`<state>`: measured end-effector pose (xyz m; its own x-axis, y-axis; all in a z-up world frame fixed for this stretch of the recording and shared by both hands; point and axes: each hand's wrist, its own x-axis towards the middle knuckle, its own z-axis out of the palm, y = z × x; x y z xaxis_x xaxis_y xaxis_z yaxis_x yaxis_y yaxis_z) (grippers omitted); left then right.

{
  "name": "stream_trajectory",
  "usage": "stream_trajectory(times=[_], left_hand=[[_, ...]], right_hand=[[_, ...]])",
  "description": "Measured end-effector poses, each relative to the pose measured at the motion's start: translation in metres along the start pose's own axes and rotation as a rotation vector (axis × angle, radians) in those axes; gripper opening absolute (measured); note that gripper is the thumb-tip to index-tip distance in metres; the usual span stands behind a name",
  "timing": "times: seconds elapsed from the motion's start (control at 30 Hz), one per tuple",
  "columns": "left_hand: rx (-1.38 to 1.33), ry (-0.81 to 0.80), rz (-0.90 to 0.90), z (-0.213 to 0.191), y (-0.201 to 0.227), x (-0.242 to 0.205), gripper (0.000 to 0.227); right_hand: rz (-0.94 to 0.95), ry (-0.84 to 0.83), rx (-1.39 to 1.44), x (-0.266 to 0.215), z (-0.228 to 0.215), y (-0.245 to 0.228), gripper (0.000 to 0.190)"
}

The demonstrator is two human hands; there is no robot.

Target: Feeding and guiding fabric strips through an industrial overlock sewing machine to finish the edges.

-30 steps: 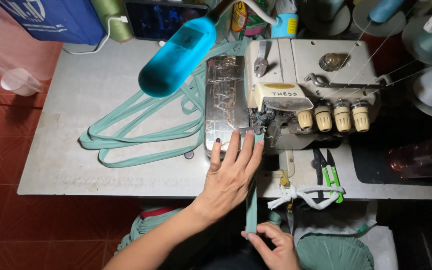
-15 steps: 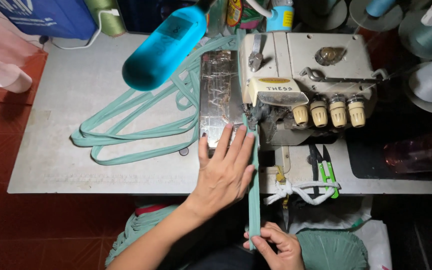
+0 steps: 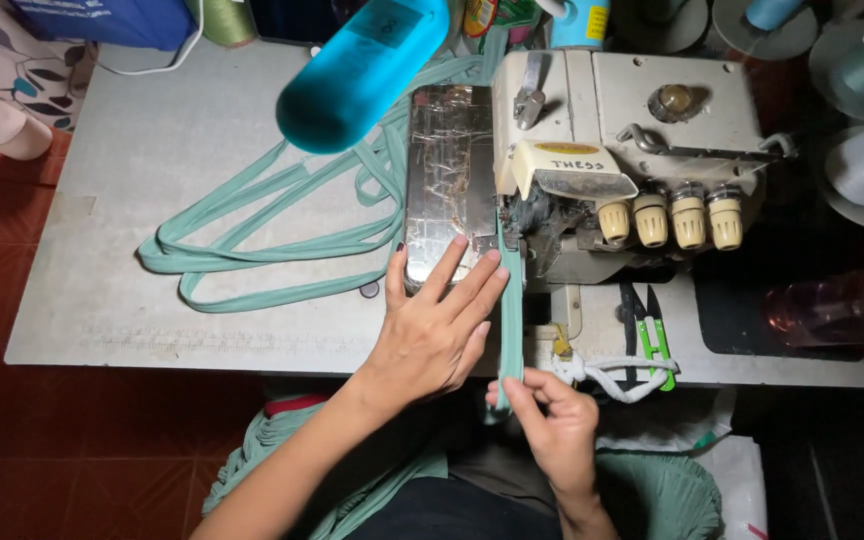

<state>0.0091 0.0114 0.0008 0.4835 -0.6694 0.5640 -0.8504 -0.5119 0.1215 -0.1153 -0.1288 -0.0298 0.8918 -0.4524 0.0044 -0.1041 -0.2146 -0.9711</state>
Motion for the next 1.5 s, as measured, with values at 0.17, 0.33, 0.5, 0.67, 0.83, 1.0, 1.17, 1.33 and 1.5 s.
stream_trajectory(times=[0.17, 0.33, 0.5, 0.67, 0.83, 1.0, 1.17, 1.33, 1.5], left_hand=[[0.003, 0.009, 0.002, 0.0, 0.0, 0.0, 0.048], [-0.055, 0.148, -0.028, 0.018, 0.001, -0.003, 0.046], [-0.058, 0.154, -0.036, 0.021, 0.002, -0.002, 0.047], [-0.05, 0.144, -0.036, 0.021, 0.005, -0.006, 0.047], [-0.107, 0.089, -0.068, -0.004, 0.02, -0.03, 0.048], [-0.723, 0.056, -0.482, -0.008, 0.053, -0.087, 0.026], [-1.394, -0.231, -1.07, 0.027, 0.089, -0.156, 0.04], [-1.546, -0.25, -1.054, 0.039, 0.1, -0.179, 0.046], [-1.667, -0.247, -1.222, 0.037, 0.102, -0.178, 0.047]], right_hand=[[-0.035, 0.026, 0.079, 0.022, 0.008, -0.006, 0.012], [-0.034, -0.061, 0.325, 0.053, 0.016, 0.016, 0.016], [0.06, -0.069, 0.538, 0.072, 0.02, 0.033, 0.014], [0.121, -0.045, 0.575, 0.063, 0.019, 0.048, 0.014], [0.129, -0.022, 0.482, 0.005, 0.02, 0.051, 0.036], [0.1, 0.003, 0.03, -0.065, 0.012, 0.084, 0.016], [-0.141, -0.055, -0.346, -0.105, 0.007, 0.074, 0.01], [-0.322, -0.072, -0.349, -0.114, 0.006, 0.054, 0.004], [-0.166, -0.035, -0.283, -0.126, 0.005, 0.067, 0.008]])
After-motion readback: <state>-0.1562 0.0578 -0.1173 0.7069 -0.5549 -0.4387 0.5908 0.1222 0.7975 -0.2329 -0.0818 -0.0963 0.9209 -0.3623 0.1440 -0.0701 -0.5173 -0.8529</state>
